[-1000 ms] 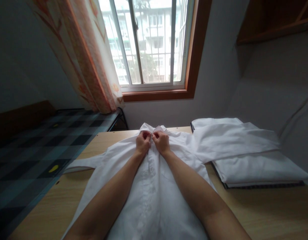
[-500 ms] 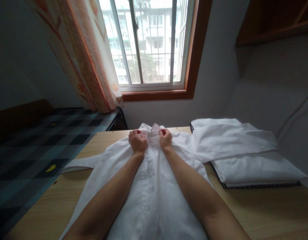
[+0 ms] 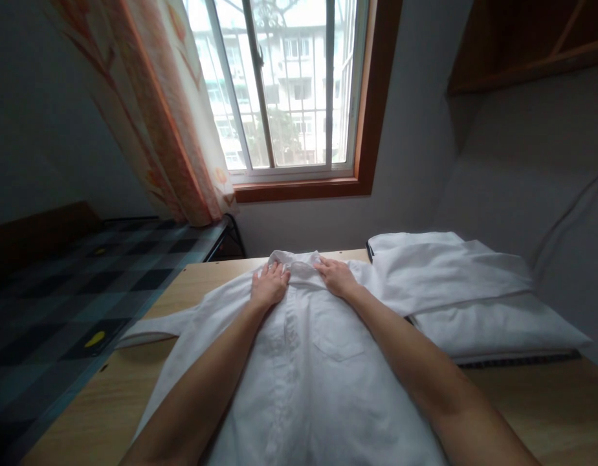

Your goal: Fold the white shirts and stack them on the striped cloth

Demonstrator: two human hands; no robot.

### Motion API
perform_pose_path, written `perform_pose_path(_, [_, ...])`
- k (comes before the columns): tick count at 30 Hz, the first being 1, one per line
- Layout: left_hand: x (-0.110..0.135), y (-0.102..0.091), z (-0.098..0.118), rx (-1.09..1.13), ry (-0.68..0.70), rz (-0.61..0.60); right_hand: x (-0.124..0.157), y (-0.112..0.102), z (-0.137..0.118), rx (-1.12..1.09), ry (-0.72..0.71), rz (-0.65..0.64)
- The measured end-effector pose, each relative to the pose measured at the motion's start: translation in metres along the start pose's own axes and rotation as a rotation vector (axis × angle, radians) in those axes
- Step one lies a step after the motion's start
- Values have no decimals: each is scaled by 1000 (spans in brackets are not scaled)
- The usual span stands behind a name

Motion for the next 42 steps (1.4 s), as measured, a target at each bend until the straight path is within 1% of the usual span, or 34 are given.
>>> perform_pose_path(2, [-2, -1, -1, -3, -40, -38, 5, -4, 4, 20, 3, -27])
perform_pose_path(4, [-7, -11, 1, 8, -62, -25, 0, -11, 12, -34, 59, -71])
perform_pose_path(6, [-16, -28, 0, 25, -87, 43, -12, -18, 20, -103, 147, -120])
perform_pose_path(7, [-22, -38, -2, 37, -87, 92, -20, -24, 23, -128, 189, -119])
perform_pose_path(8, [-29, -48, -3, 47, -59, 140, -29, -30, 25, -147, 212, -88])
perform_pose_path(9, [-36, -56, -2, 54, 6, 171, -38, -38, 23, -167, 201, -34])
perform_pose_path(10, [-44, -60, 1, 57, 103, 175, -47, -45, 17, -190, 158, 19])
perform_pose_path(11, [-50, -61, 6, 52, 216, 140, -55, -48, 10, -222, 100, 43])
perform_pose_path(12, [-55, -57, 9, 37, 320, 71, -62, -47, 2, -249, 37, 22])
perform_pose_path(13, [-59, -51, 12, 10, 398, -16, -67, -42, -6, -260, -22, -47])
perform_pose_path(14, [-62, -45, 12, -25, 442, -99, -71, -34, -13, -243, -59, -149])
perform_pose_path(15, [-64, -41, 12, -63, 464, -156, -74, -26, -16, -202, -71, -248])
perform_pose_path(16, [-65, -39, 13, -100, 476, -185, -76, -20, -17, -144, -67, -318])
perform_pose_path(17, [-67, -40, 14, -130, 484, -191, -78, -18, -16, -79, -57, -356])
perform_pose_path(19, [-68, -44, 17, -163, 483, -191, -82, -21, -13, 20, -51, -373])
perform_pose_path(23, [-73, -58, 20, -230, 441, -206, -82, -33, -7, 102, -96, -387])
perform_pose_path(26, [-78, -71, 24, -283, 437, -187, -82, -43, -4, 152, -146, -345])
perform_pose_path(28, [-82, -77, 24, -280, 390, -184, -84, -47, -5, 191, -181, -320])
perform_pose_path(30, [-85, -80, 23, -286, 338, -154, -87, -52, -7, 200, -171, -276])
perform_pose_path(31, [-85, -81, 22, -296, 318, -123, -88, -55, -8, 185, -143, -240])
perform_pose_path(34, [-79, -79, 16, -289, 255, 2, -82, -60, -14, 107, -16, -94])
perform_pose_path(36, [-68, -74, 11, -224, 206, 69, -67, -60, -21, 75, 67, 34])
perform_pose_path(37, [-59, -70, 9, -183, 197, 82, -57, -58, -26, 59, 92, 78])
perform_pose_path(38, [-49, -64, 8, -146, 205, 81, -46, -52, -32, 43, 95, 92])
perform_pose_path(39, [-38, -57, 8, -114, 226, 64, -35, -43, -38, 26, 75, 67])
perform_pose_path(40, [-26, -48, 7, -89, 251, 24, -23, -31, -44, 10, 37, 5])
perform_pose_path(42, [-3, -28, 4, -50, 289, -96, 1, -9, -53, -8, -66, -147])
Point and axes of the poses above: each hand's wrist, its own x-axis away from the middle knuckle, its own y-axis out of the palm, z = x × y, the point moved 8 cm from there along -x, towards the middle knuckle, and after that the axes turned 10 degrees about x, right-handed, at the moved point
